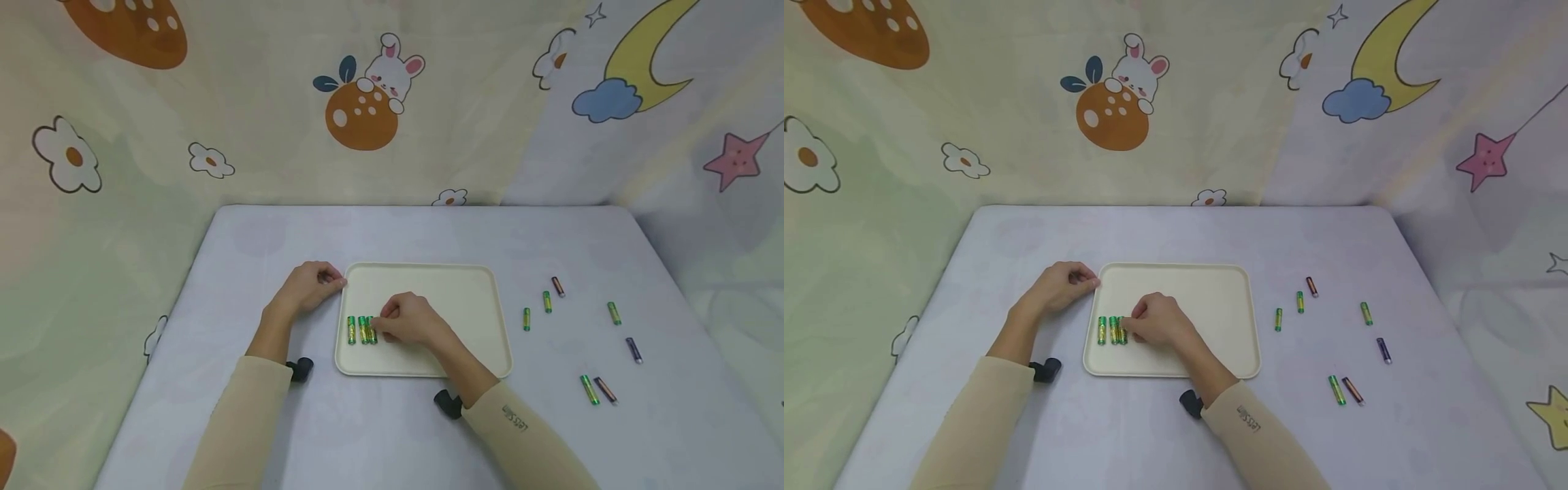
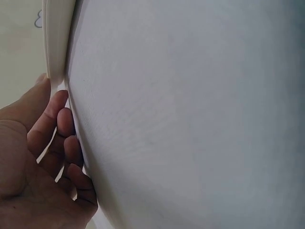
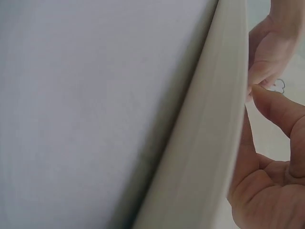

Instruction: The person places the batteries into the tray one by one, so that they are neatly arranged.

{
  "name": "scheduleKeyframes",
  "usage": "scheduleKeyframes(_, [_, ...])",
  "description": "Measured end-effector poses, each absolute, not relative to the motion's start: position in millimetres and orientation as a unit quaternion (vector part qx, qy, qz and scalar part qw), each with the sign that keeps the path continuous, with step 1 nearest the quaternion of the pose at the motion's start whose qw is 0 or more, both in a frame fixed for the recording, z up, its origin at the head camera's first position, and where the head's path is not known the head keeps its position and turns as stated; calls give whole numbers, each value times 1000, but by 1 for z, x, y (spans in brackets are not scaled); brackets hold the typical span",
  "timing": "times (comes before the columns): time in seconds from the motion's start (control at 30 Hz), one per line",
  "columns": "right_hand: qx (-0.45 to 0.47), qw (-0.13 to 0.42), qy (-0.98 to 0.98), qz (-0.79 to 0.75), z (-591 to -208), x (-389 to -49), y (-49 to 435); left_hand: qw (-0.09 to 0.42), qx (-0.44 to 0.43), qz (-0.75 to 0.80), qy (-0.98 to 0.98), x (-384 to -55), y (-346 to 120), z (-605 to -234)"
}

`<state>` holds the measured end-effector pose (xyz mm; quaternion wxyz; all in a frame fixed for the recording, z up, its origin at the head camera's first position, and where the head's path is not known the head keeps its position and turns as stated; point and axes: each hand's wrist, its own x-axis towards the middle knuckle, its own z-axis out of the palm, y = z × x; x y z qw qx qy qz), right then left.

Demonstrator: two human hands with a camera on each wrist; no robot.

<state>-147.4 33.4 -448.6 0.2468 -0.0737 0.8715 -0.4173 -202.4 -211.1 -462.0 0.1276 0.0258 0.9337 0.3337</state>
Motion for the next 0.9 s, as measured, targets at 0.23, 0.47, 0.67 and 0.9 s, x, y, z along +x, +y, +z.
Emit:
scheduleKeyframes(0.23, [-87, 256, 859, -435, -448, -144, 31, 127, 29, 335, 933, -201, -211, -461])
scheduleKeyframes(0.47, [-87, 256, 861, -430, -447, -140, 40, 129, 27, 332, 934, -201, -211, -461])
scheduleKeyframes(0.67, [-83, 254, 853, -449, -443, -135, 61, 130, 30, 327, 935, -202, -210, -461])
scheduleKeyframes(0.9, [-77, 250, 840, -476, -442, -136, 90, 133, 28, 330, 934, -201, -209, -460])
